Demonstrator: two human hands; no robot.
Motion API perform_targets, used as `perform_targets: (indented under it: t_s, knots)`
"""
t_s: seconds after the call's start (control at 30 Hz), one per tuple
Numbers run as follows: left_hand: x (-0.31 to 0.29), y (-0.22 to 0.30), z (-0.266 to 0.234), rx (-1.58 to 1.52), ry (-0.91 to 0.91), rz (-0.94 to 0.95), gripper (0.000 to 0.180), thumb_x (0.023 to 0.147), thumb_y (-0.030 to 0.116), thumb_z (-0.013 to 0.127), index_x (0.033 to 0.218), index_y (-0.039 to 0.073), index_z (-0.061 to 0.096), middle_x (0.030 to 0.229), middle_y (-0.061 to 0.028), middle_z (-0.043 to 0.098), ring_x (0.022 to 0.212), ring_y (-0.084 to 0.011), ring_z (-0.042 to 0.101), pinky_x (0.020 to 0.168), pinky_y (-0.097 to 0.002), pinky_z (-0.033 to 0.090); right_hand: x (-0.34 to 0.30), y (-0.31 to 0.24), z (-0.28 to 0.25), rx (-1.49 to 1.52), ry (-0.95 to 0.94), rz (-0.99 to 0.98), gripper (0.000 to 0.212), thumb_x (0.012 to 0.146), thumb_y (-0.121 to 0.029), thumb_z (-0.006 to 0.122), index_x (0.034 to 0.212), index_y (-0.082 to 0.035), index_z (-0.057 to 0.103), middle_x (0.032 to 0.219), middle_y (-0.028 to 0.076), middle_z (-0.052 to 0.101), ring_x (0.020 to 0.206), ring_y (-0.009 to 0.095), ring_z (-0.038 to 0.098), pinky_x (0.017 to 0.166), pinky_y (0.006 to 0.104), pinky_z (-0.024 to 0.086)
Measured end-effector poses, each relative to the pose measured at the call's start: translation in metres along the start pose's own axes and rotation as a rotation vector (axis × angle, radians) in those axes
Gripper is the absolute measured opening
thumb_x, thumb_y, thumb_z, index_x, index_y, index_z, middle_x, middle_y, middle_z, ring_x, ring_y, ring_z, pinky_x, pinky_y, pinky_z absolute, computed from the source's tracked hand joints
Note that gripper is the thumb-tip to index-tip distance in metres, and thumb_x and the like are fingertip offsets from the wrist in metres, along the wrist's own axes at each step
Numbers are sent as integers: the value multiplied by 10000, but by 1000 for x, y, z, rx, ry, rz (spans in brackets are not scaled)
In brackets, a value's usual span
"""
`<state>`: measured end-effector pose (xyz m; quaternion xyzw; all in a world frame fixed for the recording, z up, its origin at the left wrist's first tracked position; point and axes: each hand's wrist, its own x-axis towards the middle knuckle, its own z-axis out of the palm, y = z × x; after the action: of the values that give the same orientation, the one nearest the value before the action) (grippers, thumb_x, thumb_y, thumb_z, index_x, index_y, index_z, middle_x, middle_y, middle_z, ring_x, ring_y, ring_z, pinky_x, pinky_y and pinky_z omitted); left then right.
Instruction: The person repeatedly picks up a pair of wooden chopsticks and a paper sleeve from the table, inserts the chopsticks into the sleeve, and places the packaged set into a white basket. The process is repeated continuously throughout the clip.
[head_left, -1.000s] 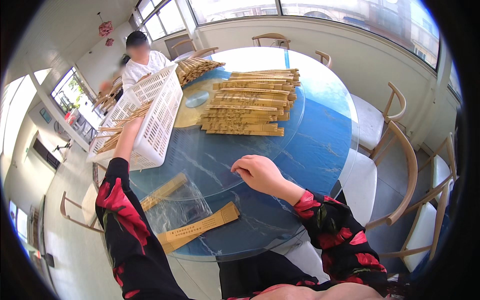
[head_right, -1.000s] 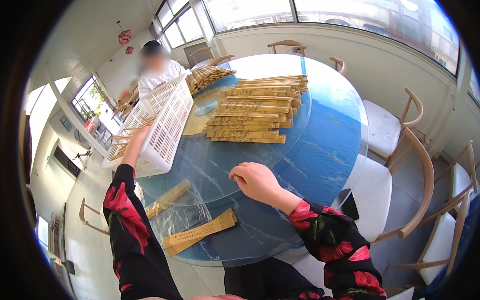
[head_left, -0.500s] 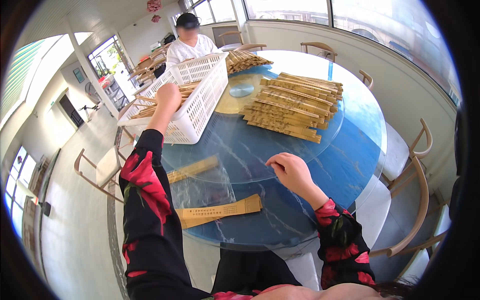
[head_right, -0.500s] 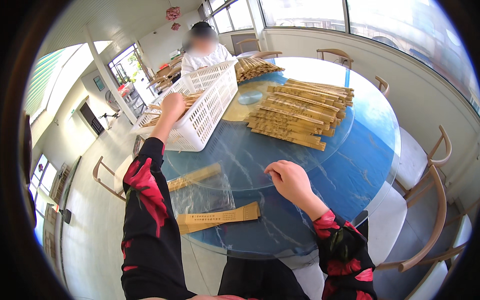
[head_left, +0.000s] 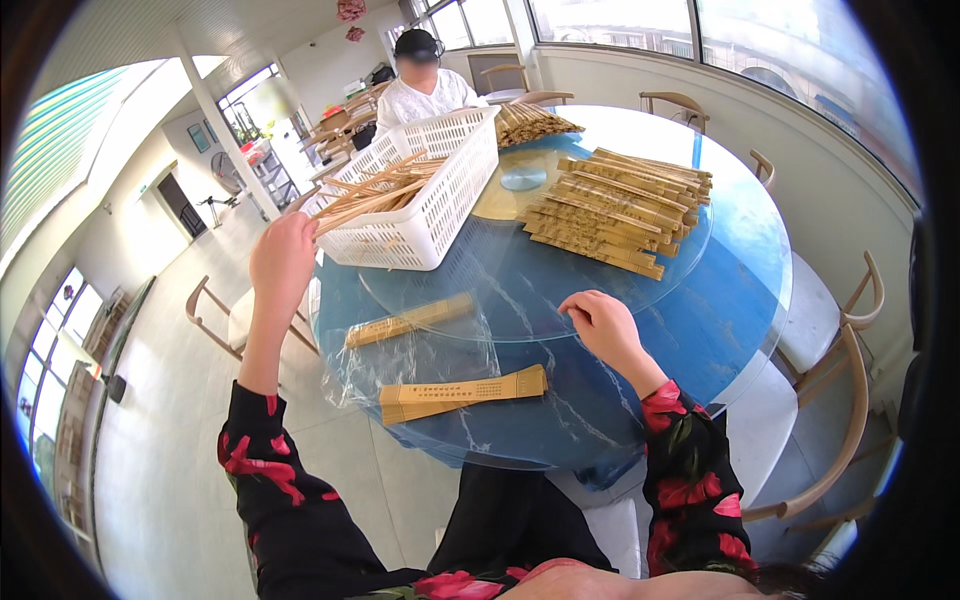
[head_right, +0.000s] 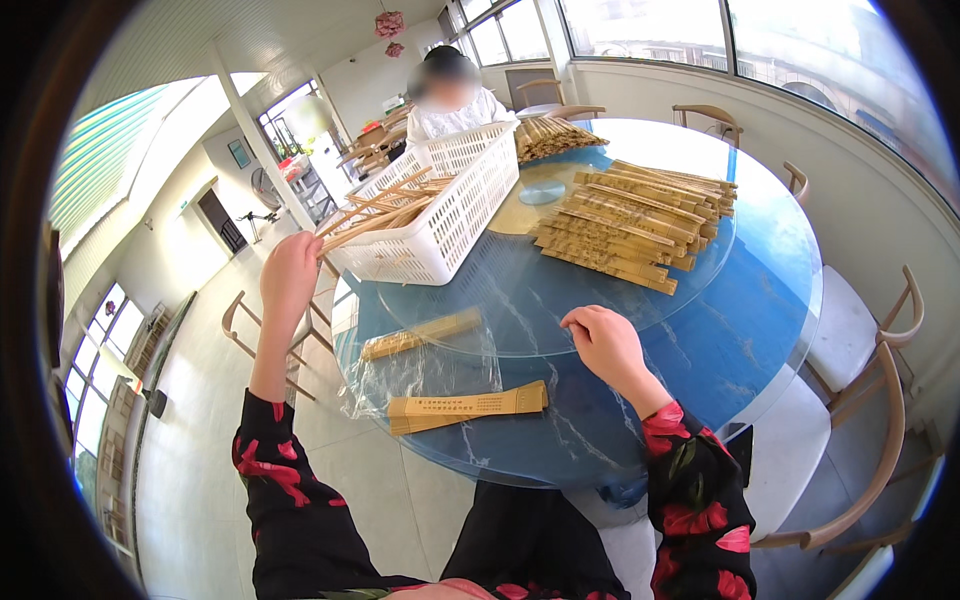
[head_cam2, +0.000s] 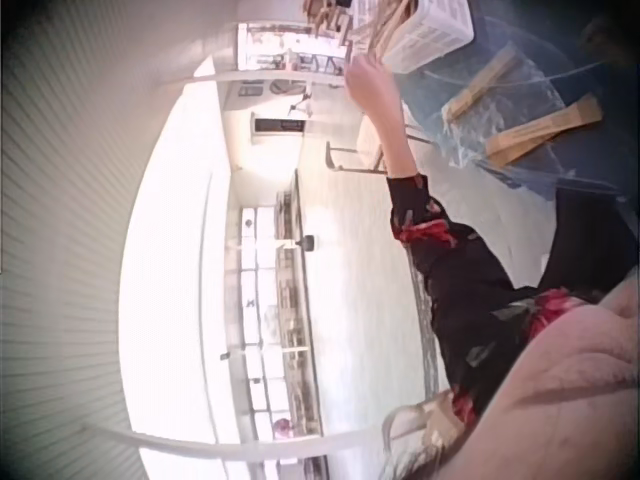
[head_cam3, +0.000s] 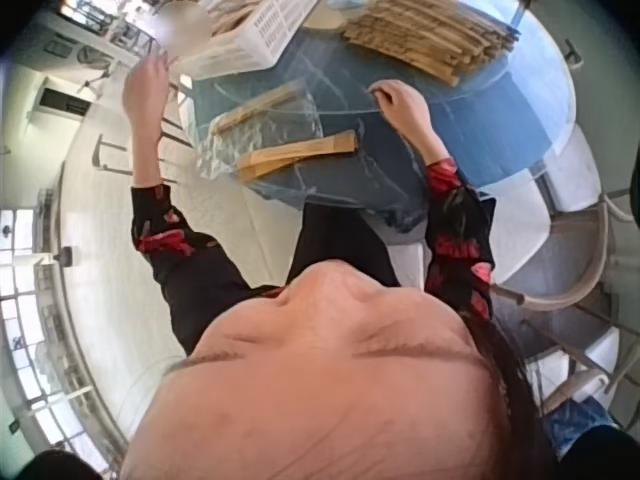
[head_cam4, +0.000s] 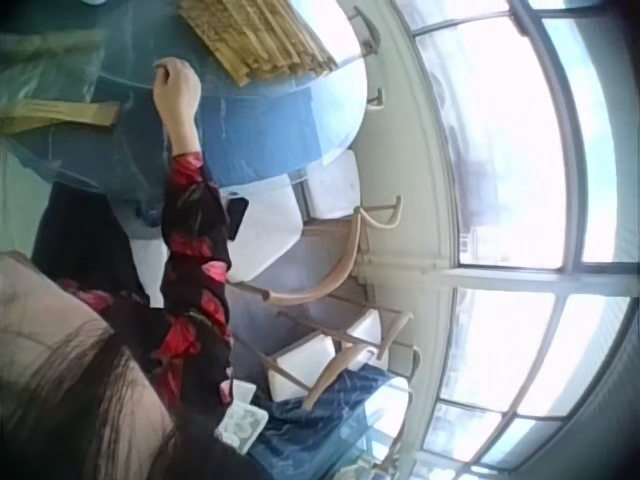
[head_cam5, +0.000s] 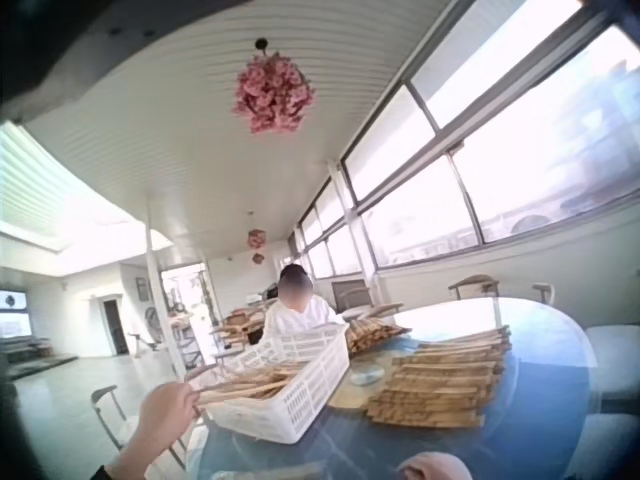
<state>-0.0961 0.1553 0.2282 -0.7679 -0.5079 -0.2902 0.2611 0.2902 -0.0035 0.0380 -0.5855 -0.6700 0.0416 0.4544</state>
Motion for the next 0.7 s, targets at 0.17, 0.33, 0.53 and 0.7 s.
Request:
perform_targets:
  t_s: [0.17, 0.33, 0.53, 0.7]
  knots:
    - [-112, 0, 11, -597, -125, -166, 243, 1038, 211, 577, 931, 3, 643, 783, -109, 639, 731, -253, 601, 672, -372, 461, 3, -15, 11, 130, 116, -56, 129, 949, -35, 624, 1032, -45, 723, 869, 100, 659, 704, 249, 602, 661, 343, 488]
    - [-172, 34, 50, -949, -320, -285, 207, 1037, 161, 591, 941, -14, 645, 728, -55, 601, 652, -129, 542, 615, -291, 430, 2, -19, 10, 182, 105, 0, 137, 937, -59, 656, 1063, -58, 711, 847, 97, 648, 693, 230, 603, 653, 336, 490]
    - [-192, 61, 78, -1050, -378, -293, 189, 1029, 149, 596, 941, -11, 648, 715, -53, 594, 643, -130, 539, 613, -291, 431, 2, -13, 13, 522, -193, 42, 273, 987, -159, 696, 1220, -34, 630, 850, 18, 630, 735, 89, 604, 656, 281, 500]
    - [-192, 81, 78, -1006, -414, -201, 190, 1023, 154, 596, 930, -4, 647, 723, -66, 586, 658, -172, 552, 628, -313, 439, -2, -19, 13, 984, -403, 194, 341, 1095, -261, 554, 1353, -40, 582, 929, 16, 629, 836, 83, 592, 741, 236, 501]
